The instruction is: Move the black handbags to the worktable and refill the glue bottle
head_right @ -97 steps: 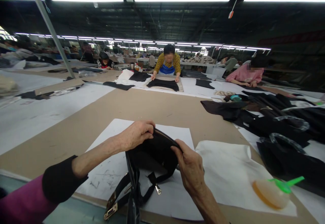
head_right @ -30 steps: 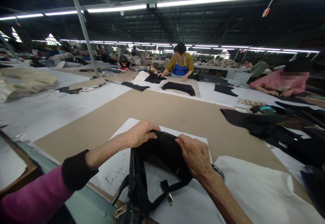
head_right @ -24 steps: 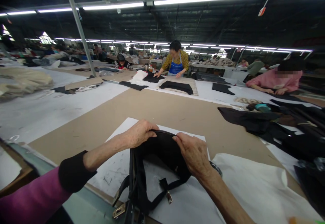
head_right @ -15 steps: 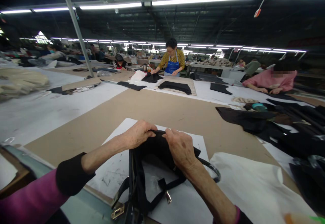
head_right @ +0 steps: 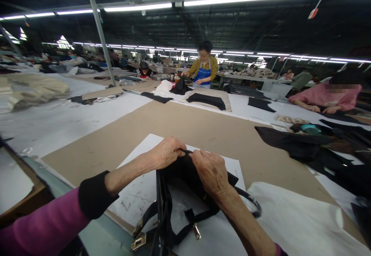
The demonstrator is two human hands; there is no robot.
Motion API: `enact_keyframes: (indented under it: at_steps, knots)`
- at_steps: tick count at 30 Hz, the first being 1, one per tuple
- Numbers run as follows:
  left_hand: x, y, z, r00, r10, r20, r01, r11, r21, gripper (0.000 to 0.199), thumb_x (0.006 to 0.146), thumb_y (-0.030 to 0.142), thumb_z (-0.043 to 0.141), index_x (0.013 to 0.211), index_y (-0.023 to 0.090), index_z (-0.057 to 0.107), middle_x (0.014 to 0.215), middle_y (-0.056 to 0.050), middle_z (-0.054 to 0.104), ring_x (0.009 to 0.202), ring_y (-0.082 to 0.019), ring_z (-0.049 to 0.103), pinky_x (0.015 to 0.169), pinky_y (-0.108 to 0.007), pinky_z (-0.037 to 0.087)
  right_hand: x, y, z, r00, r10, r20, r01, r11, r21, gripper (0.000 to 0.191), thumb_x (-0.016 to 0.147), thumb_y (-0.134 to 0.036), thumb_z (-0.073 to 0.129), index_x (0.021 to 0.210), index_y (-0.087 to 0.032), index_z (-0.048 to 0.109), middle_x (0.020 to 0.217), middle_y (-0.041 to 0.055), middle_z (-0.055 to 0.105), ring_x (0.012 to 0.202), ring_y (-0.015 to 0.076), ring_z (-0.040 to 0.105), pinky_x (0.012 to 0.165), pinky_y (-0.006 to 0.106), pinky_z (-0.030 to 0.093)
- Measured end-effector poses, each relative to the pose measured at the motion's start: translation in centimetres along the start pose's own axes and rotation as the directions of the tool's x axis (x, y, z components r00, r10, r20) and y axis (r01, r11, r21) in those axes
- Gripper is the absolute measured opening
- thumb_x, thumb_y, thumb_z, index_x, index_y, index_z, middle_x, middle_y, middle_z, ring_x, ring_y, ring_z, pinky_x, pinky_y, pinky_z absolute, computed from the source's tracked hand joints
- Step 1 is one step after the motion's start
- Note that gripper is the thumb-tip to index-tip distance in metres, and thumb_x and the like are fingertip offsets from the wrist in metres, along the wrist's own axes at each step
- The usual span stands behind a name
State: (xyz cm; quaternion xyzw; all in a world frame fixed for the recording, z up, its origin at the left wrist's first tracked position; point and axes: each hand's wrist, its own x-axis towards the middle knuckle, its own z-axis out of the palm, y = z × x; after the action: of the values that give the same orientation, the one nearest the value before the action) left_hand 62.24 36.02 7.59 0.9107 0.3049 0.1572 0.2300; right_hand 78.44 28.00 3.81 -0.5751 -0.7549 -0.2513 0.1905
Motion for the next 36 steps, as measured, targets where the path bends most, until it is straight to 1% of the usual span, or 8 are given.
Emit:
enact_keyframes:
  at_steps: [6, 9, 14, 16, 19, 27, 32, 36]
  knots:
    - [0.3, 0.3, 0.0, 0.999, -0.011, 0.039, 0.012, 1.000, -0.023, 0.019, 0.080, 0.021, 0.049, 0.083, 0.019, 0.067, 0.076, -0.003, 0.066, 0.073, -0.016, 0.058, 0.067, -0.023, 0.040, 1.5, -0.6, -0.2, 0.990, -0.007, 0.138, -0.001, 0.998, 0.057, 0.013, 0.087, -0.013, 0.048, 0.078, -0.018, 0.056, 0.070, 0.0026, 0.059, 0.064, 0.0189, 0.054, 0.056, 0.029, 0.025]
    - [0.0, 1.1, -0.6, 0.993, -0.091, 0.073, 0.090, 0.996, 0.011, 0.019, 0.079, 0.029, 0.052, 0.089, 0.020, 0.066, 0.084, -0.004, 0.066, 0.080, -0.019, 0.060, 0.069, -0.025, 0.042, 2.1, -0.3, -0.5, 0.978, -0.020, 0.208, 0.000, 0.995, 0.098, 0.013, 0.086, -0.011, 0.049, 0.078, -0.019, 0.056, 0.070, 0.0001, 0.061, 0.062, 0.0157, 0.056, 0.054, 0.027, 0.026]
    - [-2.0, 3.3, -1.9, 0.963, -0.254, 0.088, 0.241, 0.961, 0.133, 0.079, 0.047, 0.057, 0.074, 0.111, 0.018, 0.050, 0.098, -0.008, 0.062, 0.088, -0.029, 0.058, 0.066, -0.031, 0.045, 2.1, 0.1, -1.2, 0.969, 0.053, 0.239, -0.072, 0.995, 0.069, 0.021, 0.088, -0.017, 0.048, 0.067, -0.019, 0.052, 0.062, 0.0000, 0.060, 0.058, 0.0159, 0.057, 0.051, 0.027, 0.024]
    - [-2.8, 3.8, -2.0, 0.949, -0.299, 0.098, 0.281, 0.945, 0.167, 0.081, 0.048, 0.047, 0.076, 0.116, 0.019, 0.044, 0.105, -0.009, 0.060, 0.093, -0.029, 0.057, 0.068, -0.031, 0.046, 1.8, 0.0, -1.7, 0.969, 0.082, 0.233, -0.096, 0.994, 0.047, 0.024, 0.089, -0.018, 0.046, 0.066, -0.019, 0.050, 0.061, 0.0014, 0.059, 0.056, 0.0169, 0.056, 0.051, 0.028, 0.022]
    - [-3.3, 3.8, -1.9, 0.931, -0.351, 0.104, 0.328, 0.926, 0.189, 0.064, 0.058, 0.017, 0.065, 0.118, 0.021, 0.043, 0.105, -0.008, 0.061, 0.093, -0.026, 0.059, 0.067, -0.028, 0.044, 1.4, -0.1, -2.8, 0.969, 0.080, 0.232, -0.093, 0.995, 0.042, 0.022, 0.088, -0.017, 0.047, 0.067, -0.019, 0.049, 0.060, 0.0014, 0.058, 0.057, 0.0182, 0.056, 0.051, 0.028, 0.022]
    - [-1.8, 1.9, -2.3, 0.981, -0.127, 0.148, 0.129, 0.992, -0.001, 0.035, 0.056, 0.000, 0.042, 0.077, 0.019, 0.063, 0.065, 0.002, 0.060, 0.067, -0.015, 0.057, 0.052, -0.020, 0.036, -1.0, 0.5, -4.5, 0.980, 0.059, 0.190, -0.061, 0.998, 0.007, 0.020, 0.090, -0.019, 0.043, 0.070, -0.021, 0.047, 0.061, 0.0002, 0.059, 0.055, 0.0170, 0.056, 0.050, 0.027, 0.023]
    - [-1.5, 1.0, -0.8, 0.987, -0.037, 0.158, 0.045, 0.998, -0.049, 0.035, 0.058, 0.000, 0.040, 0.077, 0.017, 0.064, 0.065, 0.001, 0.060, 0.065, -0.014, 0.056, 0.052, -0.019, 0.036, -2.8, 1.0, -3.1, 0.987, 0.049, 0.151, -0.048, 0.999, -0.005, 0.029, 0.095, -0.024, 0.031, 0.073, -0.020, 0.048, 0.066, 0.0035, 0.061, 0.055, 0.0176, 0.057, 0.051, 0.028, 0.025]
    - [-1.8, 0.5, -0.1, 0.998, 0.044, 0.051, -0.044, 0.999, 0.000, 0.028, 0.067, 0.005, 0.044, 0.082, 0.018, 0.064, 0.074, -0.001, 0.064, 0.072, -0.015, 0.058, 0.061, -0.022, 0.040, -3.1, 1.1, -2.8, 0.989, 0.049, 0.142, -0.045, 0.998, -0.033, 0.032, 0.097, -0.027, 0.028, 0.073, -0.020, 0.049, 0.064, 0.0034, 0.060, 0.053, 0.0185, 0.056, 0.050, 0.029, 0.024]
